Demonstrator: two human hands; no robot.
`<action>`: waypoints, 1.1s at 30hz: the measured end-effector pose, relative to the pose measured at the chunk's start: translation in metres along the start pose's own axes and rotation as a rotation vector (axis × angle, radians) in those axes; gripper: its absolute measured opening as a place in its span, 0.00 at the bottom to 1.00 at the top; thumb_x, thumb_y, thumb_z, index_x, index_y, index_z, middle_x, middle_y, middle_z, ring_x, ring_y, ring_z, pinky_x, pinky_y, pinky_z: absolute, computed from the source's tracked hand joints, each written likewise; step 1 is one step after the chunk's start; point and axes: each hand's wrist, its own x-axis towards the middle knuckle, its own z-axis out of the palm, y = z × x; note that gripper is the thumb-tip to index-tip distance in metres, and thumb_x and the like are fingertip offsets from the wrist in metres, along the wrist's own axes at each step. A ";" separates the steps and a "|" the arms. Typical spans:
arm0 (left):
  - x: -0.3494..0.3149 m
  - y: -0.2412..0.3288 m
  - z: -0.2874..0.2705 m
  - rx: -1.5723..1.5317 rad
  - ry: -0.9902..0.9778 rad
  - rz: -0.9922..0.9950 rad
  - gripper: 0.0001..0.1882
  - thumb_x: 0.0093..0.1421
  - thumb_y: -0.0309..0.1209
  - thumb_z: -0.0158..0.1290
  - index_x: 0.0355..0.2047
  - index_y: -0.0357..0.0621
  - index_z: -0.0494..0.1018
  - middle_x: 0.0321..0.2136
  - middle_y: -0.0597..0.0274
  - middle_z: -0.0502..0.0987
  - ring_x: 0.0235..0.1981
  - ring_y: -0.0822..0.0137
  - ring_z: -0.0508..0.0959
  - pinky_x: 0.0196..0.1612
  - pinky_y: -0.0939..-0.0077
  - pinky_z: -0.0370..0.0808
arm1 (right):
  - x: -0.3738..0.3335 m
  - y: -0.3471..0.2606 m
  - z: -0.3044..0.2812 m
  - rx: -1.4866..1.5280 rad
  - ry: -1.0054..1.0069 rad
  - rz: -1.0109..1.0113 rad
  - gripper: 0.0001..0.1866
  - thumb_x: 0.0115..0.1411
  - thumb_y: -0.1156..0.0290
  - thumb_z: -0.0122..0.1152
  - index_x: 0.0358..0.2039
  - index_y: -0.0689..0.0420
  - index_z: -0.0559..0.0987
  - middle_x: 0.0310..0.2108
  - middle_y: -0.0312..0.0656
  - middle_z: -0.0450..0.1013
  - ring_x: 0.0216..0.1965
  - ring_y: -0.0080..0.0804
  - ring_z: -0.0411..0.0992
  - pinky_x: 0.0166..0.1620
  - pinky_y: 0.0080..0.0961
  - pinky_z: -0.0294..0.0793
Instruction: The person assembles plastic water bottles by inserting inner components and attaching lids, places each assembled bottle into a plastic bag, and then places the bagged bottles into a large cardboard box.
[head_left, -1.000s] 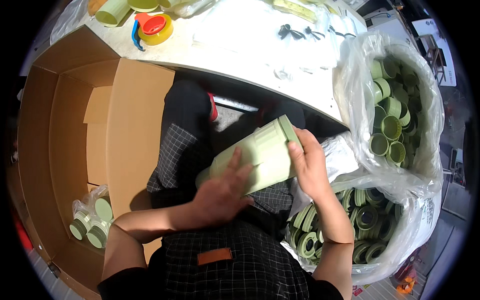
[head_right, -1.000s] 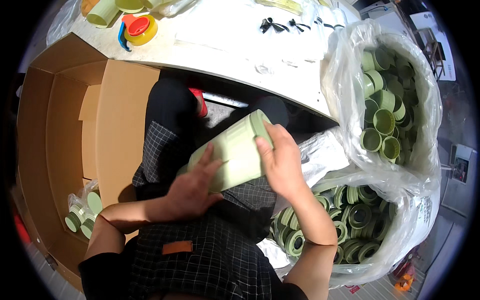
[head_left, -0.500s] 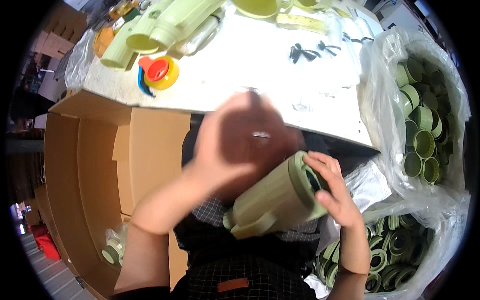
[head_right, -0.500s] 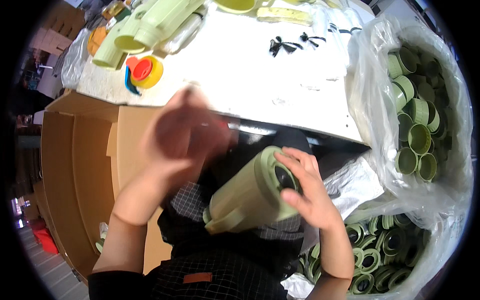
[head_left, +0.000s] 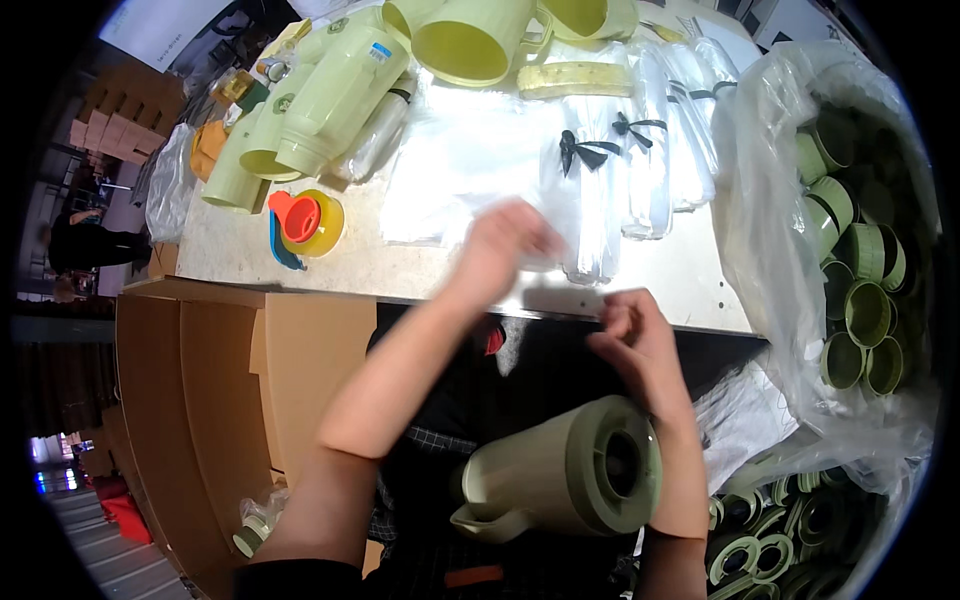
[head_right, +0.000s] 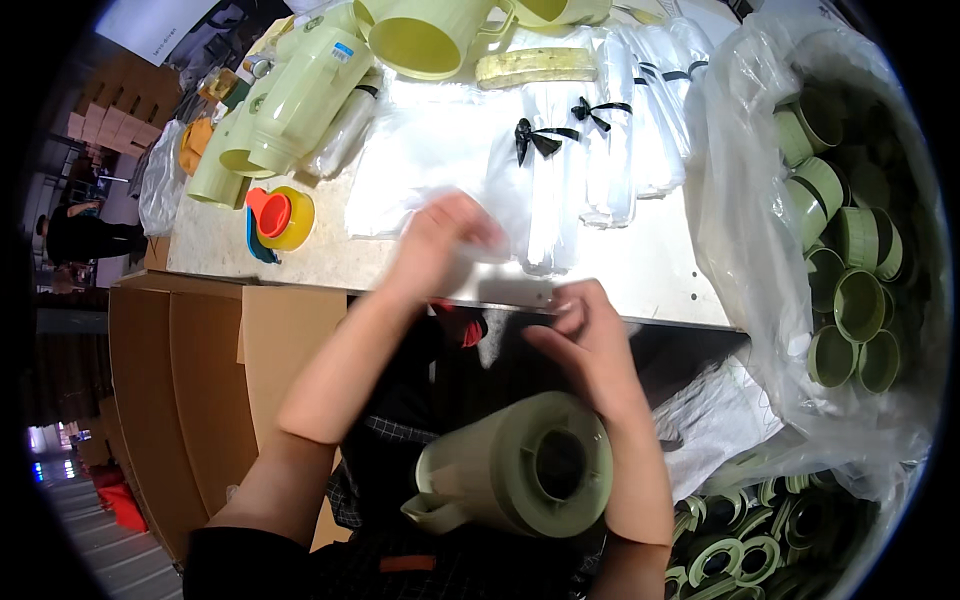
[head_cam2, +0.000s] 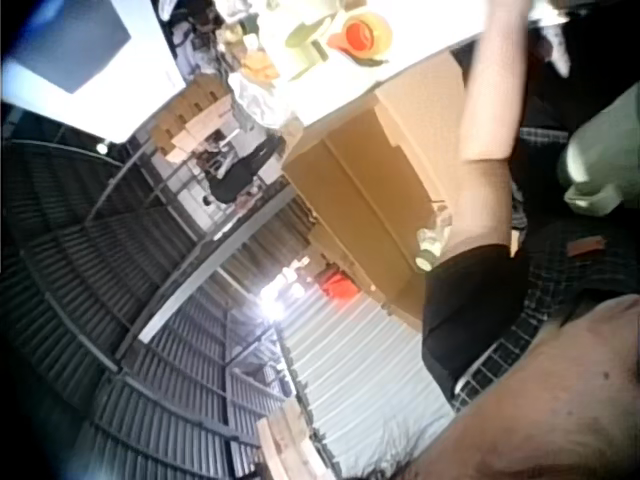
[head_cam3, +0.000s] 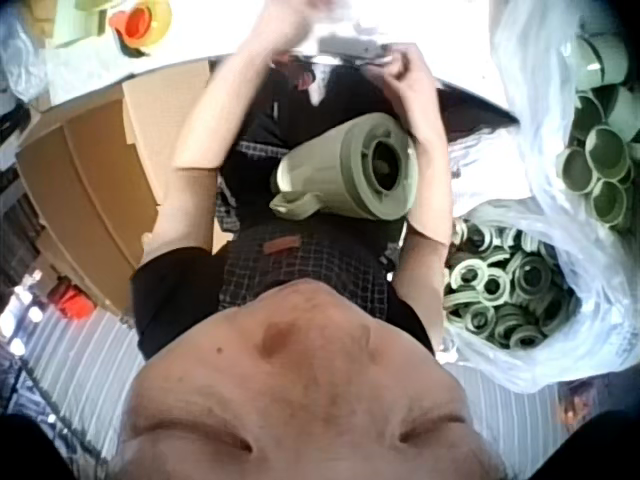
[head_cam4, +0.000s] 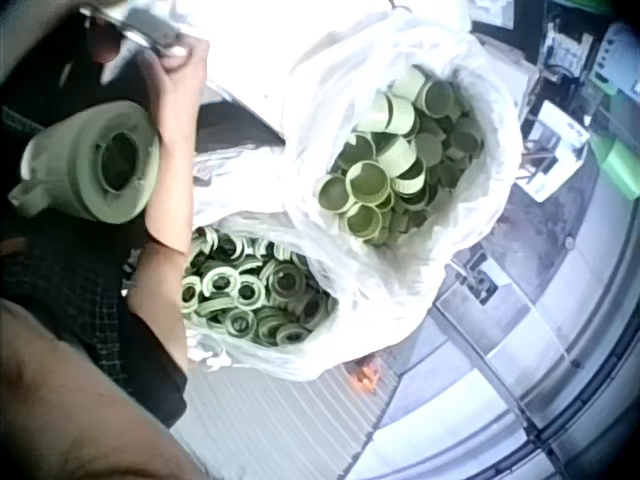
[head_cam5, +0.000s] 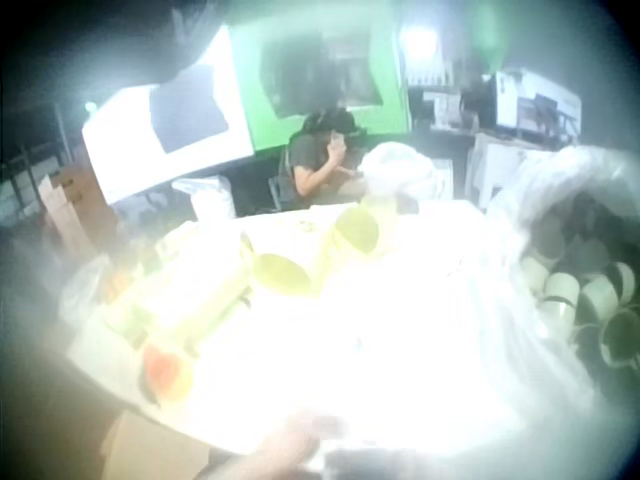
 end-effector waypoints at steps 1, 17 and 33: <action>-0.023 0.008 0.033 0.170 -0.089 0.001 0.14 0.71 0.33 0.46 0.32 0.37 0.75 0.32 0.58 0.81 0.35 0.70 0.78 0.42 0.71 0.75 | 0.005 -0.003 0.004 -0.133 -0.016 0.023 0.13 0.56 0.66 0.70 0.33 0.60 0.77 0.24 0.32 0.70 0.25 0.17 0.62 0.32 0.16 0.64; -0.024 -0.003 0.016 0.832 0.694 0.272 0.52 0.45 0.32 0.72 0.63 0.31 0.51 0.59 0.43 0.58 0.61 0.47 0.60 0.65 0.55 0.58 | -0.035 -0.012 -0.014 -0.011 -0.183 0.024 0.06 0.58 0.81 0.67 0.36 0.61 0.79 0.27 0.30 0.74 0.30 0.12 0.68 0.35 0.12 0.67; -0.082 0.029 0.093 0.321 -0.364 0.476 0.06 0.58 0.28 0.51 0.33 0.41 0.75 0.31 0.50 0.75 0.39 0.44 0.74 0.43 0.53 0.71 | -0.056 0.009 -0.018 -0.187 0.195 -0.296 0.14 0.60 0.73 0.65 0.43 0.64 0.75 0.34 0.41 0.74 0.36 0.25 0.70 0.41 0.24 0.72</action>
